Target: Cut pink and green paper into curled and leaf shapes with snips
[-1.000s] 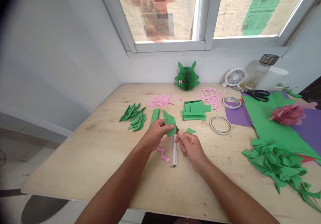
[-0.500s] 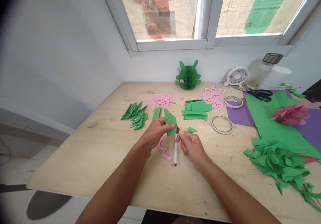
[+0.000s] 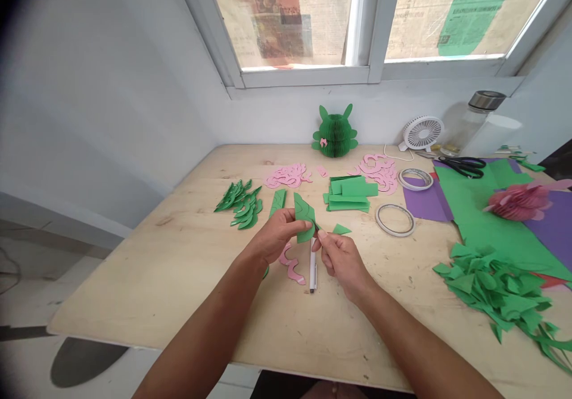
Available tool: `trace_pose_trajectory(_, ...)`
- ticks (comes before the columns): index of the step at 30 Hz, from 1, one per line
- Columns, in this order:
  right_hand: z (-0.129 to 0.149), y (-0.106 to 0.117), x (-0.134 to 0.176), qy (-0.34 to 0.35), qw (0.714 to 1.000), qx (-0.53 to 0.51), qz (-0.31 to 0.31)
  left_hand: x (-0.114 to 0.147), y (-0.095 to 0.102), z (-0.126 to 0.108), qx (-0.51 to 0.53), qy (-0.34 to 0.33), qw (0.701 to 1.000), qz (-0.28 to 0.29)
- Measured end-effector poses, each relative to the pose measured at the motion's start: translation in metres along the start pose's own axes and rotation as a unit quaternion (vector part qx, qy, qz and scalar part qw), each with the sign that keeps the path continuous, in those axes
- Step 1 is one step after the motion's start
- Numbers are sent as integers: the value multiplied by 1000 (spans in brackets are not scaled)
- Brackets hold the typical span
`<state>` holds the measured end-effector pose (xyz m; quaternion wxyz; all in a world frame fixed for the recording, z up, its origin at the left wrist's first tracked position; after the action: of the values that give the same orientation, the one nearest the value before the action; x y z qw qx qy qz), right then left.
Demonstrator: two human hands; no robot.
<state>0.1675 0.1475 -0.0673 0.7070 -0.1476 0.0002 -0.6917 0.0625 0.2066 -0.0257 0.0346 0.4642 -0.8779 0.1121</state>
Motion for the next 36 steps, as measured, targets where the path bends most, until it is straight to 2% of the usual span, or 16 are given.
trace_pose_trajectory(10, -1, 1, -1, 8, 1000, 6, -5, -1, 2, 2, 8, 7, 1000, -3)
trace_pose_trajectory(21, 0, 3, 0, 3, 1000, 19, -13, -1, 5, -1, 16, 15, 999, -48)
trace_pose_trajectory(36, 4, 2, 0, 11, 999, 41, -10, -1, 6, 1, 16, 8, 1000, -23)
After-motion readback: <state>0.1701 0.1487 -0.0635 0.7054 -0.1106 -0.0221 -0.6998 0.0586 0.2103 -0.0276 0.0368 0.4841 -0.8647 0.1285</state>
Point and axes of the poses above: each hand's wrist, its own x-axis away from the middle knuckle, its own y-axis out of the back of the hand, z = x × y, the point moved 6 cm from there along -x, towards the middle knuckle, and after that the axes turned 4 degrees about y, right-handed, at the moved point
